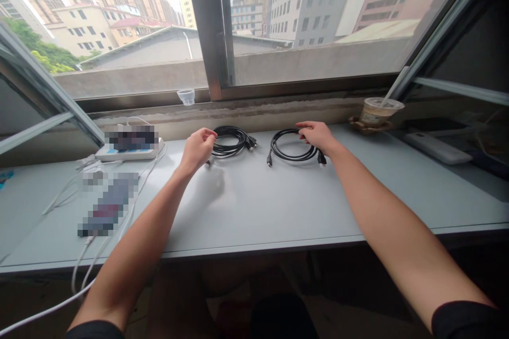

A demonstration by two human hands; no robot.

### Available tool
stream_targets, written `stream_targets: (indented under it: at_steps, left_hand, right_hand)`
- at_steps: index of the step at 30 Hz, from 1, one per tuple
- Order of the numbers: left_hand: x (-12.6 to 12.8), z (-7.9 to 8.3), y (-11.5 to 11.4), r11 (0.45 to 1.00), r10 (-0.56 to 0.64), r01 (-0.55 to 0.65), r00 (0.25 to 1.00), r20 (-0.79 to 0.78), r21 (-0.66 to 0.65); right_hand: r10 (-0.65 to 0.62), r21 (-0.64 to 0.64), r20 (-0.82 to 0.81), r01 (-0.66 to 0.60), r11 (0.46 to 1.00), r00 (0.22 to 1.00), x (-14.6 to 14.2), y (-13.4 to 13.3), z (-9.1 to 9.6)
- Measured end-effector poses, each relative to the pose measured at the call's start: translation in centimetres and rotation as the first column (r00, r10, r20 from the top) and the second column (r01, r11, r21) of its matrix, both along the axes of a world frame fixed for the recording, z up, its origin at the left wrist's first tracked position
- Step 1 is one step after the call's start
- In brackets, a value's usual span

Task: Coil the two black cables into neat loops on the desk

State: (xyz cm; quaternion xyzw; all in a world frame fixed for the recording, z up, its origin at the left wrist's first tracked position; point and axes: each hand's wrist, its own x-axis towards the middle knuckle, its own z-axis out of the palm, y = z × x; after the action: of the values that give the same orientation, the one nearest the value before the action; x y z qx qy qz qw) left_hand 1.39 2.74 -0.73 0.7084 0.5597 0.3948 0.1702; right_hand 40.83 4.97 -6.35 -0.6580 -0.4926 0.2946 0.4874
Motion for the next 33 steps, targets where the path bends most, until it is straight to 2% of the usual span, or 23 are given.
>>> stream_targets:
  at_steps: [3,6,8,10,13,14,16,18,20,22,24,26,29,31,33]
  left_hand:
    - [0.1,0.3,2.9,0.995,0.095,-0.095,0.986,-0.135,0.007]
    - [0.4,0.4,6.0,0.984,0.153,-0.173,0.945,-0.289,-0.045]
    - [0.5,0.5,7.7,0.971,0.146,-0.208,0.904,-0.401,-0.117]
    - [0.6,0.5,8.7,0.961,0.117,-0.218,0.878,-0.463,-0.171]
    - [0.9,0.8,9.1,0.959,0.107,-0.218,0.868,-0.484,-0.178]
    - [1.0,1.0,9.0,0.96,0.114,-0.223,0.865,-0.489,-0.171]
    - [1.3,1.5,8.6,0.96,0.13,-0.236,0.85,-0.511,-0.148]
    - [1.7,2.0,8.1,0.96,0.146,-0.251,0.825,-0.546,-0.122]
    - [1.9,2.6,7.6,0.959,0.161,-0.263,0.81,-0.564,-0.104]
    - [2.0,3.0,7.3,0.958,0.175,-0.268,0.832,-0.527,-0.104]
    - [1.9,3.2,7.0,0.962,0.171,-0.246,0.884,-0.436,-0.121]
    - [1.8,3.4,6.6,0.971,0.126,-0.182,0.94,-0.316,-0.156]
    - [1.8,3.4,5.1,0.972,-0.006,-0.014,0.996,-0.084,-0.234]
    - [1.9,3.5,3.6,0.961,-0.077,0.091,0.995,0.062,-0.263]
    - [2.0,3.5,1.8,0.956,-0.122,0.154,0.983,0.137,-0.25]
  right_hand:
    - [-0.032,0.082,0.017,0.03,0.996,0.999,0.4,1.0,-0.8]
    - [-0.051,0.133,0.162,0.03,0.991,0.985,0.5,1.2,-1.1]
    - [-0.045,0.138,0.266,0.009,0.99,0.963,0.5,1.0,-0.9]
    - [-0.031,0.132,0.345,-0.016,0.991,0.938,0.3,0.4,-0.4]
    - [0.025,0.145,0.492,-0.11,0.983,0.87,-0.4,-0.9,1.0]
    - [0.075,0.126,0.543,-0.17,0.977,0.836,-0.8,-1.5,1.6]
    - [0.24,-0.013,0.603,-0.291,0.957,0.761,-1.6,-2.8,2.6]
    - [0.402,-0.214,0.594,-0.345,0.914,0.696,-2.4,-3.9,3.3]
    - [0.504,-0.33,0.568,-0.382,0.864,0.651,-2.9,-4.7,3.5]
    - [0.551,-0.348,0.557,-0.428,0.834,0.621,-3.2,-4.9,3.4]
    - [0.561,-0.329,0.56,-0.457,0.826,0.61,-3.2,-4.7,2.9]
    - [0.539,-0.313,0.579,-0.444,0.84,0.612,-3.1,-4.2,2.4]
    - [0.472,-0.265,0.636,-0.403,0.876,0.61,-3.2,-3.5,1.9]
    - [0.422,-0.192,0.657,-0.402,0.895,0.625,-3.6,-3.5,1.9]
    - [0.356,-0.053,0.646,-0.426,0.903,0.675,-4.5,-3.8,2.2]
